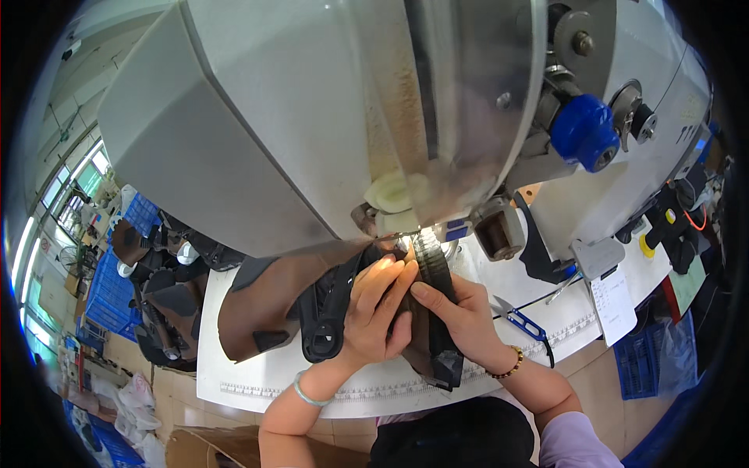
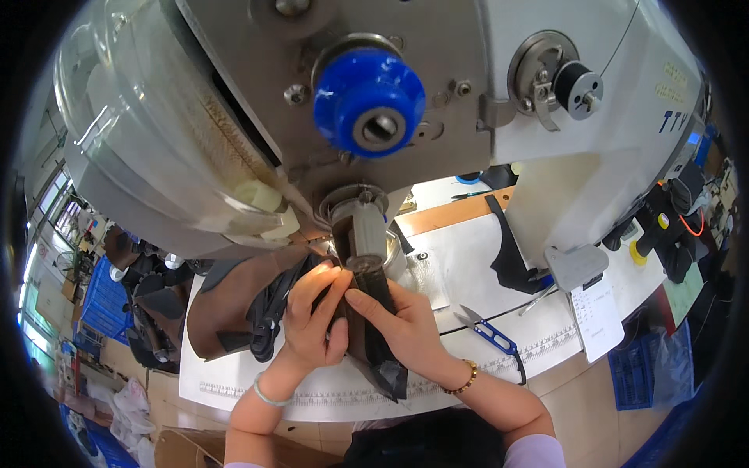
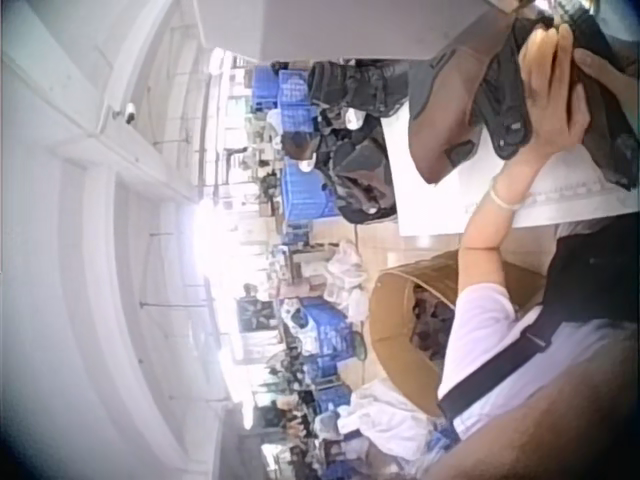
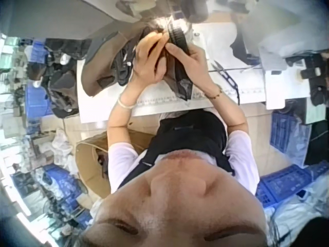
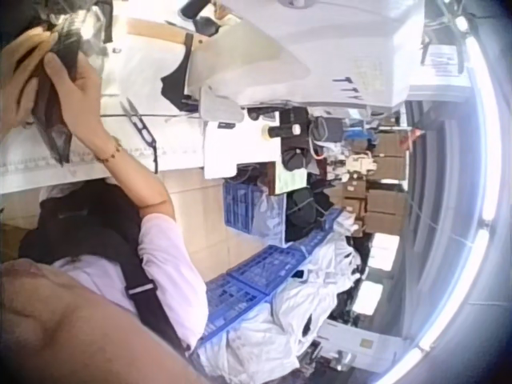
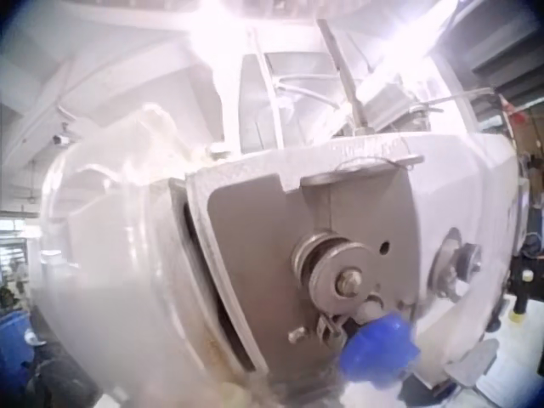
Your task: The person stitches together leather pieces of a shoe upper using an industrial sewing machine, joining the components with thread.
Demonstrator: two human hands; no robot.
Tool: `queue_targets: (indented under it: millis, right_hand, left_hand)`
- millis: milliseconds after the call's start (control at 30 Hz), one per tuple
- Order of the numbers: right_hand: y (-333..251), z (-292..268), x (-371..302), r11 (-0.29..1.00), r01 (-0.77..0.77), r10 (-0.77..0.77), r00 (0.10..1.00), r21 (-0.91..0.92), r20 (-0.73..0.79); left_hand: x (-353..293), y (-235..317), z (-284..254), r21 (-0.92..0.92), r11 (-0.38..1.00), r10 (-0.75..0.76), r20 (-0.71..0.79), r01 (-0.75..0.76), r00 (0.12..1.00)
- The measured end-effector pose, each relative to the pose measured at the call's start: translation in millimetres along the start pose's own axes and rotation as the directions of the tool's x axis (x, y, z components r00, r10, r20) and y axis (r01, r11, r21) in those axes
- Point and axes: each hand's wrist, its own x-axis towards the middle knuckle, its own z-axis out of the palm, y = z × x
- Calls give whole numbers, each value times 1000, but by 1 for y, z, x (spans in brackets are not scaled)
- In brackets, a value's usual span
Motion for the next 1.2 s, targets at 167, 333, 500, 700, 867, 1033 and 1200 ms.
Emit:
queue_targets:
  millis: [167, 333, 500, 700, 867, 1033, 1200]
  right_hand:
    - [-4, 3, -27, 888, 156, -179, 984, -433, -11]
    - [16, -1, -32, 979, 83, -91, 995, -186, -36]
    - [11, 12, -34, 994, 38, -32, 998, 105, -59]
    - [9, 19, -38, 993, 58, -50, 995, 99, -87]
    - [6, 22, -40, 995, 64, -56, 993, 80, -105]
    - [2, 14, -34, 995, -5, 12, 998, 104, -65]
    - [-2, 13, -31, 998, -43, 44, 999, 55, -20]
  left_hand:
    - [-28, -3, -9, 61, 990, 104, 286, -126, 953]
    - [-33, -15, 3, 401, 850, 242, 278, -342, 930]
    - [-2, -12, -30, 150, 935, 239, 405, -322, 883]
    - [16, -7, -52, -48, 968, 235, 518, -246, 823]
    - [21, -3, -58, -39, 971, 213, 581, -234, 785]
    - [27, 0, -61, -39, 973, 201, 628, -227, 752]
    - [26, -2, -62, -61, 978, 196, 610, -201, 768]
